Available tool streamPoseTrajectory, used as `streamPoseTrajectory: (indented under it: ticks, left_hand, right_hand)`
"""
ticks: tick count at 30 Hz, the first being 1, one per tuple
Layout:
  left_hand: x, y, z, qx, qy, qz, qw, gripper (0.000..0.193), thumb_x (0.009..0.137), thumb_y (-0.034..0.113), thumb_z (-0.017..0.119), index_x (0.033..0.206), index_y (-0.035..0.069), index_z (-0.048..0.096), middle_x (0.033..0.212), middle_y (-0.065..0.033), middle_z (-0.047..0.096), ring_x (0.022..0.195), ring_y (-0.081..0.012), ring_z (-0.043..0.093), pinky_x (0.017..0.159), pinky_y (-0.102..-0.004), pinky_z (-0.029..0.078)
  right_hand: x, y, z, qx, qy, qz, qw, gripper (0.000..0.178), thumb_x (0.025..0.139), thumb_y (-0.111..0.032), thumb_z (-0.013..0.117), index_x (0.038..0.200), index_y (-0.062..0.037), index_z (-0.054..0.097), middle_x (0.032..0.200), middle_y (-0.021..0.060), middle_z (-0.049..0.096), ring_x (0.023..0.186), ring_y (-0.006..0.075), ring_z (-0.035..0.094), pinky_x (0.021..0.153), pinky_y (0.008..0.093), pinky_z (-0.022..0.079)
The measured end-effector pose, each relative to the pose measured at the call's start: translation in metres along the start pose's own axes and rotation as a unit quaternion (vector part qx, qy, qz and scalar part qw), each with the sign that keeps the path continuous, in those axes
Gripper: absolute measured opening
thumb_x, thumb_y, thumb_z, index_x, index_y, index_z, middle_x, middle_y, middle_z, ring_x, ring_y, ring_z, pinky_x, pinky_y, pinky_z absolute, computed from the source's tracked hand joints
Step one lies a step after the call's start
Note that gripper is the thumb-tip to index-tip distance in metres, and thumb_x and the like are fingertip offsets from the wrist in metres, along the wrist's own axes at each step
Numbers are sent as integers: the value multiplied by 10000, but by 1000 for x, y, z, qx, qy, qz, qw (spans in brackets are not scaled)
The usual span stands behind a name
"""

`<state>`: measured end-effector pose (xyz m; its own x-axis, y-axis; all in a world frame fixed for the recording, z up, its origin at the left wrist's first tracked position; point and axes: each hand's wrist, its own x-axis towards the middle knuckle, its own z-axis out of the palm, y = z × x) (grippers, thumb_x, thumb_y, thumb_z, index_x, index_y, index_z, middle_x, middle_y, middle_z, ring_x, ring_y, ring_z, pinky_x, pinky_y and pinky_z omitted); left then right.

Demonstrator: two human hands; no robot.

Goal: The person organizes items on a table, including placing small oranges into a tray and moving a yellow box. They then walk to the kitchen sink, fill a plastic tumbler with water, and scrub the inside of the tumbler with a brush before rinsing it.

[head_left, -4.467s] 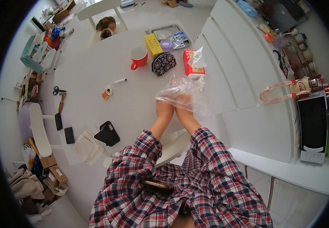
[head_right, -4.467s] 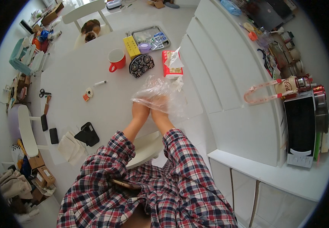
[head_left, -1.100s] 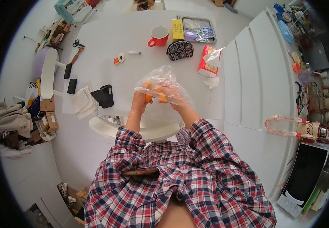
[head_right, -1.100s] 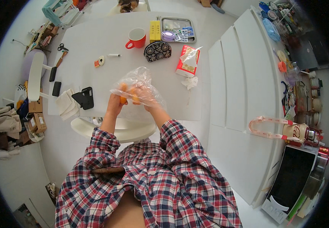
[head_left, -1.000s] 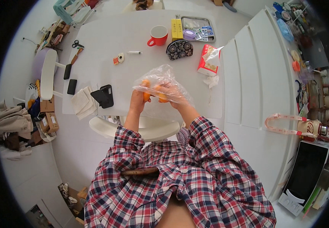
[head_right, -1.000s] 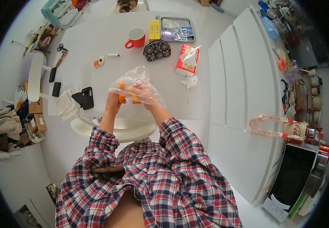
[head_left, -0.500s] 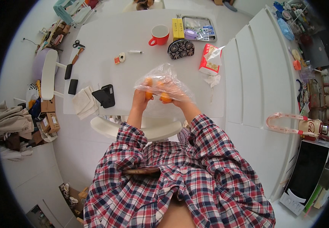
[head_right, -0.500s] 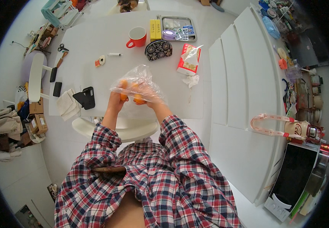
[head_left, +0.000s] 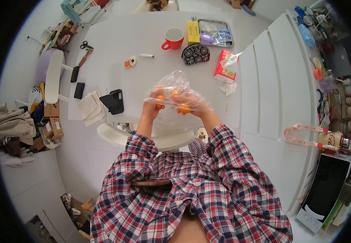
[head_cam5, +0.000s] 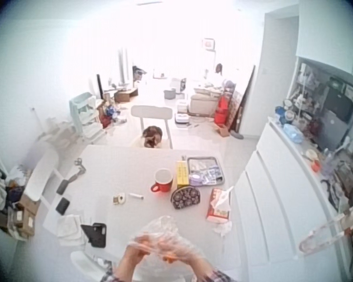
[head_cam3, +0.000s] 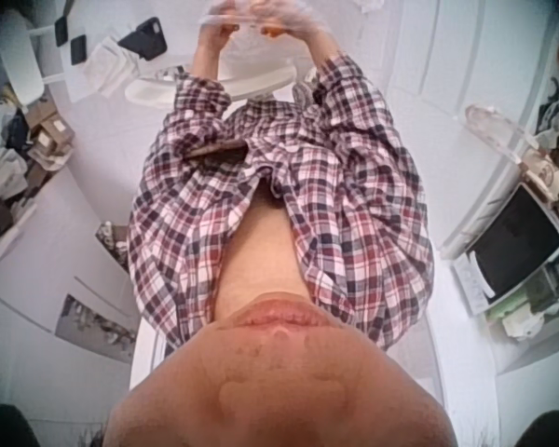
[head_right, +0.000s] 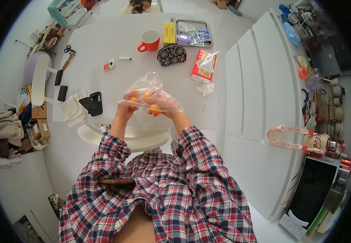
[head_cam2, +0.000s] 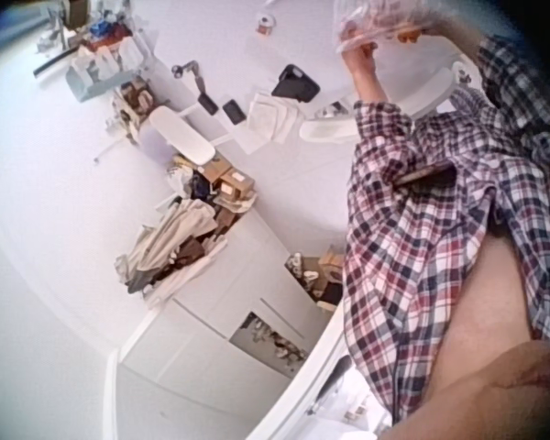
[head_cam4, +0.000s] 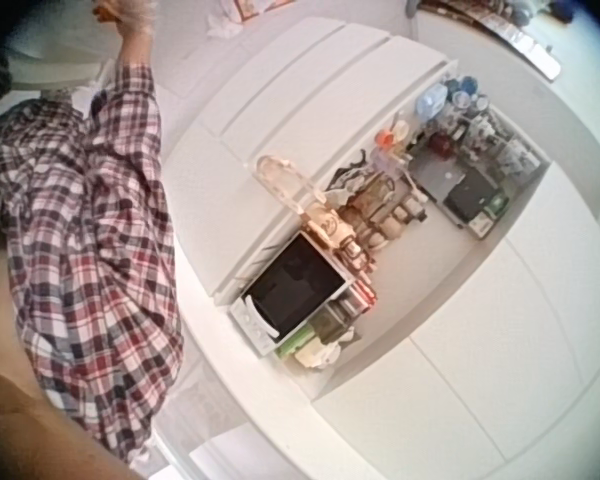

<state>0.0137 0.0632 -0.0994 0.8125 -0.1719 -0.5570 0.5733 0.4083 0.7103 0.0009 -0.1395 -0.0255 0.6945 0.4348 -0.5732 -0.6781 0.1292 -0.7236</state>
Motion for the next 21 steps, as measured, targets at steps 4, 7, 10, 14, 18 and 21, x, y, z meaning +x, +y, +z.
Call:
streamPoseTrajectory:
  ticks: [4,7,10,14,18,21]
  left_hand:
    - [1,11,0,34,25,20,999,345,909,411,582,1078,110,599,804,-9,618,680,-112,603,506,-234,472]
    - [7,14,-3,43,35,36,998,340,898,410,597,1081,124,600,812,-1,624,697,-110,613,525,-230,476]
    - [12,19,-4,58,53,31,996,330,891,397,605,1095,138,600,837,2,637,719,-111,625,534,-226,474]
    - [9,20,-6,79,91,27,992,314,899,382,586,1106,146,599,873,-3,654,742,-118,635,523,-220,458]
    - [1,25,-4,62,83,16,995,269,925,344,534,1089,141,597,864,-19,653,736,-127,630,493,-225,433]
    - [-10,32,2,63,62,-1,996,275,936,320,486,1063,101,592,816,-45,642,686,-130,612,468,-232,415]
  right_hand:
    - [-8,-1,-3,120,-59,3,991,524,850,-339,674,1251,-83,453,889,84,622,606,166,632,442,239,496]
    - [-18,-1,4,79,-65,16,995,516,847,-315,670,1241,-80,432,988,114,628,609,181,644,470,254,519]
    - [-22,0,6,-133,-87,120,980,489,859,-286,647,1246,-80,431,1091,135,624,620,189,654,496,268,532]
    - [-32,-23,7,-51,-115,59,990,457,891,-272,597,1272,-72,446,1113,165,635,628,190,658,495,271,533]
    - [-28,-44,0,3,-98,0,995,426,924,-281,518,1265,-30,473,1068,187,648,606,191,650,450,254,524]
    - [-21,-45,3,112,-137,-31,984,471,950,-300,460,1327,-18,448,1034,164,626,657,181,638,460,245,527]
